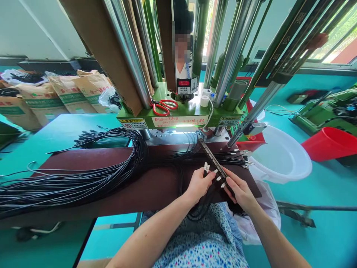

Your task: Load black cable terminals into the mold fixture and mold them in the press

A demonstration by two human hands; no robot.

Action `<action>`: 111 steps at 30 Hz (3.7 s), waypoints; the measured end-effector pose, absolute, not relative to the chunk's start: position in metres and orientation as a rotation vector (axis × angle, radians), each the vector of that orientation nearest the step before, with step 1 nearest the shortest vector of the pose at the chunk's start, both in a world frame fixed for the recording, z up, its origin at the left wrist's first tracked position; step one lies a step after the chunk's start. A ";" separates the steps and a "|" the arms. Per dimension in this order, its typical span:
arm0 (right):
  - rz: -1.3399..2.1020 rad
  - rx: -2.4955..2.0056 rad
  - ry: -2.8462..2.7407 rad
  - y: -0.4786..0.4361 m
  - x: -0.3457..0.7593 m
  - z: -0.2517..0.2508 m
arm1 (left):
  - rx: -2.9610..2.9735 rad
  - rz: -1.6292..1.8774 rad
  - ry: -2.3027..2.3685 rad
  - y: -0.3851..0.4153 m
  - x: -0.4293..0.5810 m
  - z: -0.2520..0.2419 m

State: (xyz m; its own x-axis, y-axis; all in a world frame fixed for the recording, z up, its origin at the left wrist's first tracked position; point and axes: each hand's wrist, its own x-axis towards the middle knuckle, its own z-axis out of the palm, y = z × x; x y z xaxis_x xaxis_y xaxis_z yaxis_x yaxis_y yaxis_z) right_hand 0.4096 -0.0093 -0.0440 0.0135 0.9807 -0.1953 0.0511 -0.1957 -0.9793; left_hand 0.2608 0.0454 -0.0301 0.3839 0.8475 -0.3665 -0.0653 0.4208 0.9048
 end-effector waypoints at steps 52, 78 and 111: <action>1.392 -1.375 -1.225 -0.007 0.411 -0.041 | 0.721 0.751 0.924 0.065 0.245 -0.029; 1.308 -1.462 -1.082 -0.008 0.407 -0.038 | 0.880 1.062 0.891 0.045 0.192 -0.005; 1.342 -1.488 -1.042 -0.011 0.415 -0.044 | 0.853 0.642 0.889 0.080 0.232 -0.018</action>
